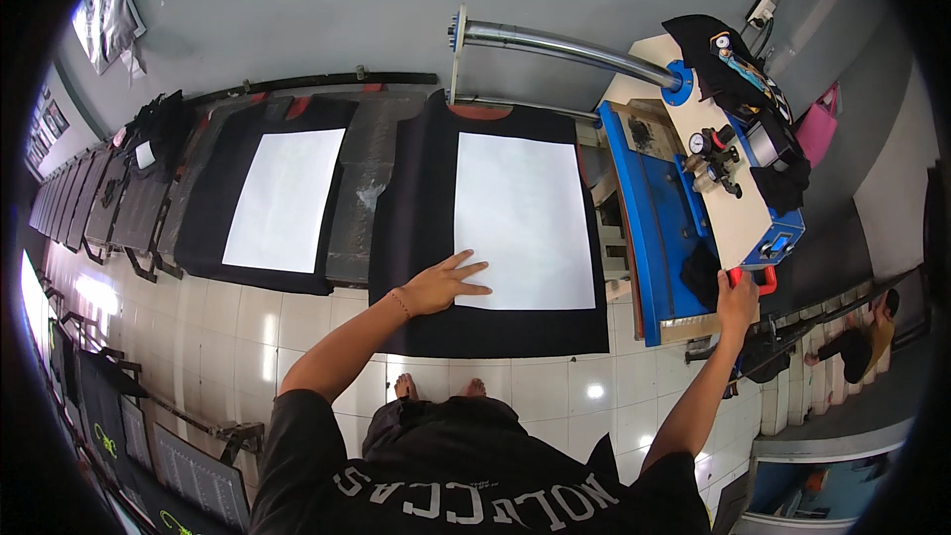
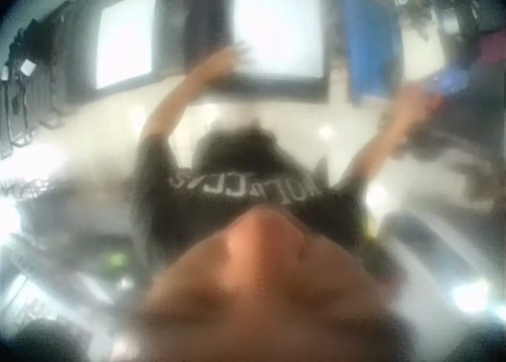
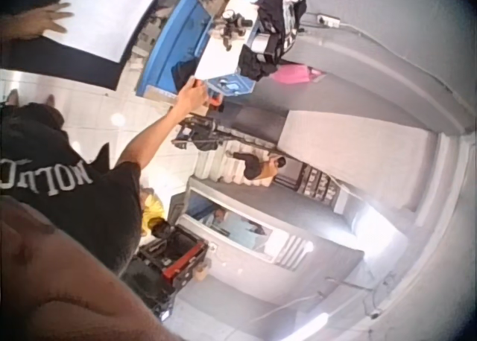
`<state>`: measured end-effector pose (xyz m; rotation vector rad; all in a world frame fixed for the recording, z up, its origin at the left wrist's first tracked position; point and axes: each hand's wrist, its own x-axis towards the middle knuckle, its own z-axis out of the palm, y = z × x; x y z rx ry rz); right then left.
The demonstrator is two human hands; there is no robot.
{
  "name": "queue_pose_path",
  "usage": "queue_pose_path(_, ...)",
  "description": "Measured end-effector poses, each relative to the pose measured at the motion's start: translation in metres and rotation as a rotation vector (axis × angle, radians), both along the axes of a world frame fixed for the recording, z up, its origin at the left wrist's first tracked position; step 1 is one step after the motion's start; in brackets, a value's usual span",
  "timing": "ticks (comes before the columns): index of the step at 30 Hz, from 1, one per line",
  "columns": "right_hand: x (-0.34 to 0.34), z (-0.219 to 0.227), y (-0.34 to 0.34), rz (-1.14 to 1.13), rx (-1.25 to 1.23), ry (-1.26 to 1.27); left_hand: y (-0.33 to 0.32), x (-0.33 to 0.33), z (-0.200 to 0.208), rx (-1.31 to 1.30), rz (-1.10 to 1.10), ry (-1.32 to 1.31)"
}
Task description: The person places black shirt panels onto printing boards, covers them with paper sheets, and operates a heat press machine to apply the logo design. They also move between multiple boards to process different garment pieces.
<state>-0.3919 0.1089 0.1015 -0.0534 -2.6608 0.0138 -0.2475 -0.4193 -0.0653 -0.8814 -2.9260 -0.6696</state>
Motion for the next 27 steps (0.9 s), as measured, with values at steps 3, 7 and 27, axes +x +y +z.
queue_pose_path(3, 0.017, 0.008, -0.01, 0.037, -0.007, -0.007, 0.015, -0.001, 0.003, -0.031, -0.012, 0.02)
queue_pose_path(7, 0.055, 0.03, -0.041, 0.035, -0.052, -0.018, 0.031, 0.0, 0.019, -0.138, -0.023, 0.04)
queue_pose_path(27, -0.061, -0.011, 0.11, 0.503, -0.713, 0.383, 0.216, 0.005, -0.021, 0.578, 0.699, -0.126)
